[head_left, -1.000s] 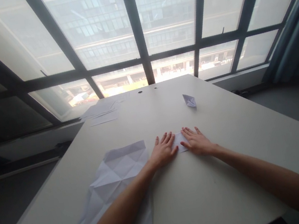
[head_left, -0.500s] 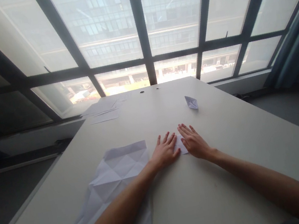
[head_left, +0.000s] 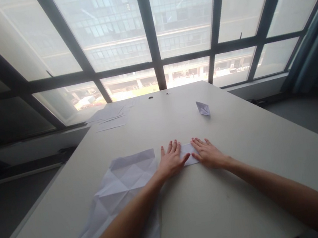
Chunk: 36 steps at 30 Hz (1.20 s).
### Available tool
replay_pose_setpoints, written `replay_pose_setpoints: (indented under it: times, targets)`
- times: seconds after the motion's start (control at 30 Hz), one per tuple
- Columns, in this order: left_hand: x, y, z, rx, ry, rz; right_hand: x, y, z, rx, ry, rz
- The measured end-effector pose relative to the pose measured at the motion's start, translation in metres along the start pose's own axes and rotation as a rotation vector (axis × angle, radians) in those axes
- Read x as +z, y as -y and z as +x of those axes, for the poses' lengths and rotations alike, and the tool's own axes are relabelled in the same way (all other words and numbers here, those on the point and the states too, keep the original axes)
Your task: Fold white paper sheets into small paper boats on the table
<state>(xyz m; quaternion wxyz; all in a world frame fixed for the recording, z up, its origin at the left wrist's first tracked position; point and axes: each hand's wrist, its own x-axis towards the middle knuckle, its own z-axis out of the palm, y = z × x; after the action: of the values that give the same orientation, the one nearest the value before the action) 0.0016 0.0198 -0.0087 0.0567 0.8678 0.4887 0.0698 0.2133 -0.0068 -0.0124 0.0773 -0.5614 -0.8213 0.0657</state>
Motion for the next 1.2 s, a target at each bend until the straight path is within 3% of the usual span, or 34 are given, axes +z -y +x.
replay_pose_setpoints:
  times: [0.23, 0.47, 0.6, 0.97, 1.2]
  targets:
    - [0.002, 0.005, 0.005, -0.150, -0.114, -0.059, 0.001, -0.007, -0.003, 0.105, -0.040, -0.019]
    - [0.001, 0.005, 0.007, -0.080, -0.263, -0.148, 0.009, -0.015, 0.003, 0.278, -0.125, 0.076]
    - [-0.001, 0.002, 0.008, -0.035, -0.345, -0.208, 0.007, -0.013, 0.002, 0.252, -0.146, 0.112]
    - [-0.006, 0.007, 0.011, -0.066, -0.411, -0.436, -0.007, -0.005, -0.007, 0.084, -0.072, 0.055]
    - [-0.011, 0.002, 0.006, 0.013, -0.375, -0.423, -0.012, -0.003, -0.006, 0.087, -0.067, 0.060]
